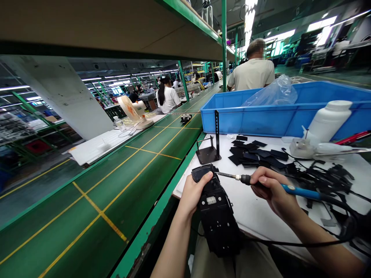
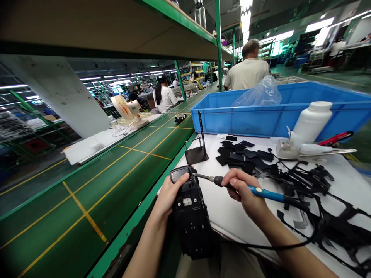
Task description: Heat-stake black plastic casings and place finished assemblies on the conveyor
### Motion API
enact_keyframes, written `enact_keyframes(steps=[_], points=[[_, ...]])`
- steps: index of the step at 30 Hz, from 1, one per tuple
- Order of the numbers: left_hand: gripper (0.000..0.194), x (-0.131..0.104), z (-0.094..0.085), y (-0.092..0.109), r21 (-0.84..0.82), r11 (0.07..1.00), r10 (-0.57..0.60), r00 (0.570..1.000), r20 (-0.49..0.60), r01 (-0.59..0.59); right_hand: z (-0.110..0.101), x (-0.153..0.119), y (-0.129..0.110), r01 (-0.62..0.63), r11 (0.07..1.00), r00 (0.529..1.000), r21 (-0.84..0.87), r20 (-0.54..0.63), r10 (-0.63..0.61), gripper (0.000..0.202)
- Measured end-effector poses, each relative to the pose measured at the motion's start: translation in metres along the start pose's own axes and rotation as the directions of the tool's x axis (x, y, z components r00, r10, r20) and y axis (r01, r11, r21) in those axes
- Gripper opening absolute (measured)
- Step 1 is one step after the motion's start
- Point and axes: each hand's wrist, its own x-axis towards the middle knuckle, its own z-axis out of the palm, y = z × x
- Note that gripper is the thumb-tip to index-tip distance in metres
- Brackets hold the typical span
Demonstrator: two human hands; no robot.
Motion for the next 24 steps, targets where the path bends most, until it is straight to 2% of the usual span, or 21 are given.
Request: enact_keyframes(steps=[7, 24], points=[[0.031, -0.0008, 0.0011, 0.0007, 0.009, 1.0, -0.01, 1.0, -0.014, 0.01, -0.0025, 0.0006, 0.0024, 0.036, 0.999, 0.999, -0.04, -0.001, -0.036, 0.017], [0.036, -0.003, 0.0016, 0.0035, -0.064, 0.997, -0.04, 0.999, -0.01, 0.039, 0.0035, 0.0015, -0.0046, 0.019, 0.999, 1.0, -0.033, -0.022, -0.019, 0.018]])
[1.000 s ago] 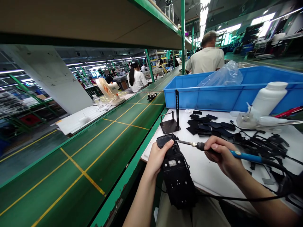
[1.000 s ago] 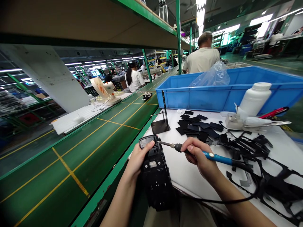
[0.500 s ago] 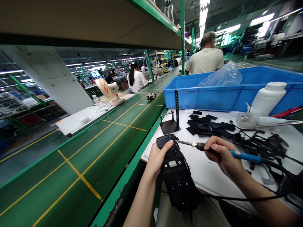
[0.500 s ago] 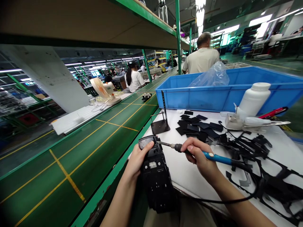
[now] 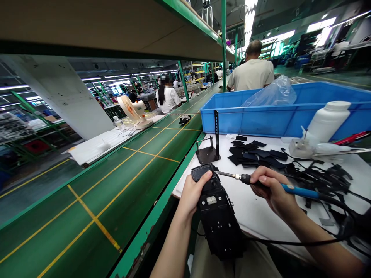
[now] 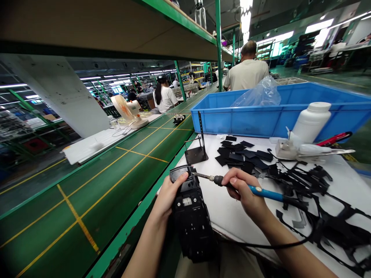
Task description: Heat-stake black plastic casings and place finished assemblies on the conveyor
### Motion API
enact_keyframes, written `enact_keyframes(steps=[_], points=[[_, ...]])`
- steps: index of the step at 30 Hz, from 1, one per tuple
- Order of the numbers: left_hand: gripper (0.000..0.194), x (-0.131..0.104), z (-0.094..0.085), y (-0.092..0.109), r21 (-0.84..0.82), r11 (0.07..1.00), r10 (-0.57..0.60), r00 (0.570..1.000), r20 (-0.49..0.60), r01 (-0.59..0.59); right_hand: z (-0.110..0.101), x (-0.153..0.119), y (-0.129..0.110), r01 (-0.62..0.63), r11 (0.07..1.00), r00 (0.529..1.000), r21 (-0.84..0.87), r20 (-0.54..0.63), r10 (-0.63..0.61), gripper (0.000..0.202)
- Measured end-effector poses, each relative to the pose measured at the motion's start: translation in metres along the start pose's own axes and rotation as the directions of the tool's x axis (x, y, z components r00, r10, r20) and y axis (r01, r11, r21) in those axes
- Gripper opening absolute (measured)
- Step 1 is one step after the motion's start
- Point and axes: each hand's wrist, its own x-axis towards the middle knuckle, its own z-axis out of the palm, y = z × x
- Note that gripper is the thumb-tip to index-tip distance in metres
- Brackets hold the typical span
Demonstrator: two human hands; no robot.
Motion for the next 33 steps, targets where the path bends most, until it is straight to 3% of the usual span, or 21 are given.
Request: enact_keyframes(steps=[5, 9, 12, 13, 15, 17, 20, 23, 28, 30, 33], points=[[0.035, 0.002, 0.001, -0.002, -0.028, 1.0, 0.005, 1.0, 0.0, -0.005, 0.005, -0.003, -0.006, -0.009, 1.0, 1.0, 0.014, 0.013, 0.009, 0.017], [0.037, 0.004, -0.01, -0.005, -0.104, 0.994, -0.01, 1.0, 0.005, 0.011, 0.006, -0.004, -0.009, 0.076, 0.997, 0.997, 0.013, -0.033, -0.076, 0.018], [0.043, 0.002, -0.035, 0.001, -0.122, 0.992, 0.006, 0.998, -0.067, -0.014, 0.013, 0.005, -0.009, 0.066, 0.935, 0.998, -0.347, 0.005, -0.069, 0.015], [0.045, 0.0, -0.046, 0.006, -0.112, 0.993, 0.024, 0.992, -0.122, -0.037, 0.018, 0.011, -0.007, 0.085, 0.844, 0.996, -0.529, 0.067, -0.058, 0.014], [0.048, -0.005, -0.064, 0.018, -0.068, 0.993, 0.083, 0.969, -0.232, -0.101, 0.033, 0.027, -0.002, 0.225, 0.514, 0.964, -0.827, 0.264, 0.003, 0.013], [0.051, -0.011, -0.076, 0.033, 0.003, 0.985, 0.163, 0.935, -0.316, -0.171, 0.052, 0.049, 0.007, 0.426, 0.134, 0.885, -0.895, 0.443, 0.145, 0.015], [0.05, -0.019, -0.076, 0.056, 0.156, 0.962, 0.27, 0.876, -0.4, -0.225, 0.08, 0.088, 0.026, 0.435, 0.021, 0.876, -0.9, 0.429, 0.22, 0.029], [0.05, -0.025, -0.062, 0.073, 0.297, 0.93, 0.331, 0.846, -0.419, -0.216, 0.099, 0.12, 0.044, 0.376, -0.047, 0.901, -0.925, 0.353, 0.253, 0.023], [0.051, -0.025, -0.035, 0.093, 0.461, 0.843, 0.442, 0.844, -0.302, -0.276, 0.103, 0.131, 0.047, 0.317, -0.046, 0.905, -0.947, 0.288, 0.312, 0.027], [0.046, -0.021, -0.025, 0.098, 0.535, 0.762, 0.522, 0.835, -0.173, -0.365, 0.09, 0.129, 0.037, 0.297, -0.029, 0.904, -0.955, 0.271, 0.331, 0.028], [0.039, -0.013, -0.006, 0.102, 0.537, 0.648, 0.576, 0.809, 0.119, -0.54, 0.05, 0.128, 0.013, 0.196, -0.028, 0.92, -0.98, 0.174, 0.35, 0.024]])
